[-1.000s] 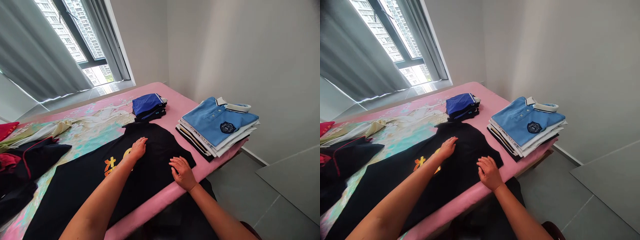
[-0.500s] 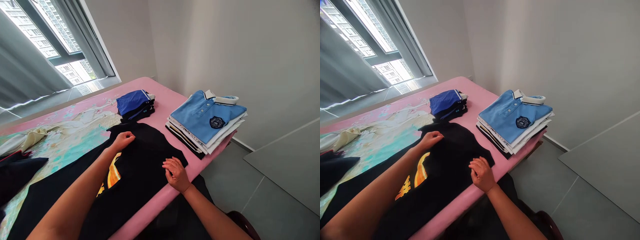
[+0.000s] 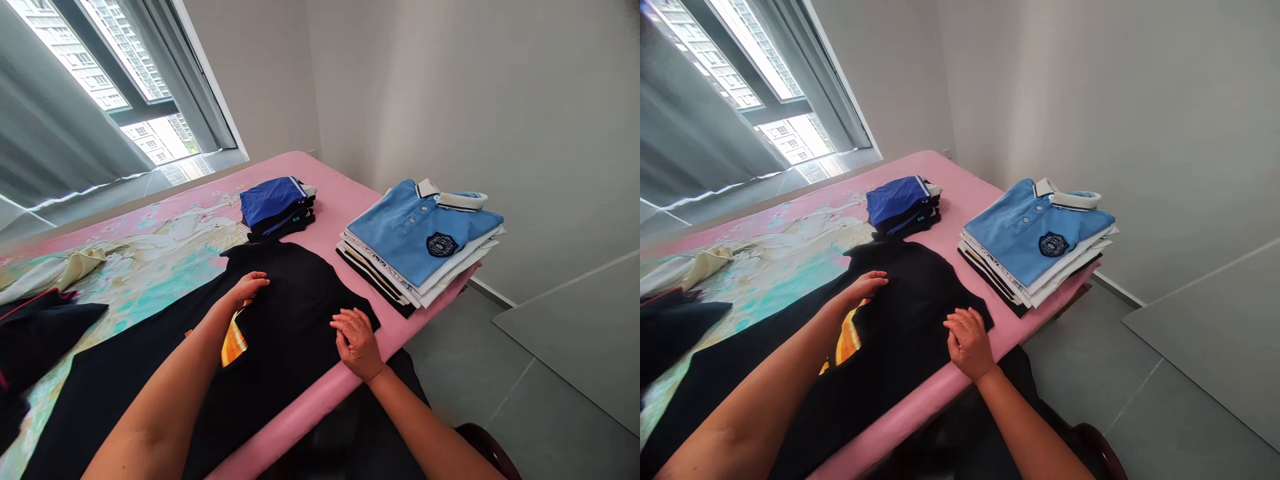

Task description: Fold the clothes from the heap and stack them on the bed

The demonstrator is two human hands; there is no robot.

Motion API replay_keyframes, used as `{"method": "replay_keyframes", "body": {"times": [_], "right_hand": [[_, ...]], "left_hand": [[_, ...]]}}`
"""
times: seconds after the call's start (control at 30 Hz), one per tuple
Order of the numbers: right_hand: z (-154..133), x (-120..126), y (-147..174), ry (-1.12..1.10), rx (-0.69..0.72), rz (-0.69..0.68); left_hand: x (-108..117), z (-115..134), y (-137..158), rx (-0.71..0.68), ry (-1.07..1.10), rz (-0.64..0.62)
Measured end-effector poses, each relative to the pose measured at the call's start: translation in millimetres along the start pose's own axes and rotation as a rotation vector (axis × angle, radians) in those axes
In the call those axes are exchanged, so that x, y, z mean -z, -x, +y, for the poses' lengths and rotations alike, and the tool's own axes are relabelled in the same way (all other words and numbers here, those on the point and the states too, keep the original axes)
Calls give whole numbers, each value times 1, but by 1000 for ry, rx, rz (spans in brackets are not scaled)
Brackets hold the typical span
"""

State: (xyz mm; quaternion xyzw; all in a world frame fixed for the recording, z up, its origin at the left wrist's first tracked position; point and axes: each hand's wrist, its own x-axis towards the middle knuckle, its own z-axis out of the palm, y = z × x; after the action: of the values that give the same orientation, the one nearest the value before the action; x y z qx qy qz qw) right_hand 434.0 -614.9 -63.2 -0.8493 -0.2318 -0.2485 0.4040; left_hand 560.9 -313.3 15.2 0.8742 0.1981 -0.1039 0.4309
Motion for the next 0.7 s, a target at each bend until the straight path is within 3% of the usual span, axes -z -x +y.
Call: {"method": "replay_keyframes", "body": {"times": [0.2,0.37,0.53,0.6,0.7], "right_hand": [[-6,2,1,20,0,-12],[-19,3,-24,146,-163,3],[-18,-2,-63,361,-392,-209],[-15,-6,-71,409,-409,-295],[-9,-9,-73,398,-355,-316]], "left_hand": [[-2,-24,15,-16,-23,73],[-4,-37,23,-68,-85,101],[-6,-30,23,-84,-117,115],[-10,-23,20,-85,-119,121],[-18,-15,13,-99,-145,156]]}}
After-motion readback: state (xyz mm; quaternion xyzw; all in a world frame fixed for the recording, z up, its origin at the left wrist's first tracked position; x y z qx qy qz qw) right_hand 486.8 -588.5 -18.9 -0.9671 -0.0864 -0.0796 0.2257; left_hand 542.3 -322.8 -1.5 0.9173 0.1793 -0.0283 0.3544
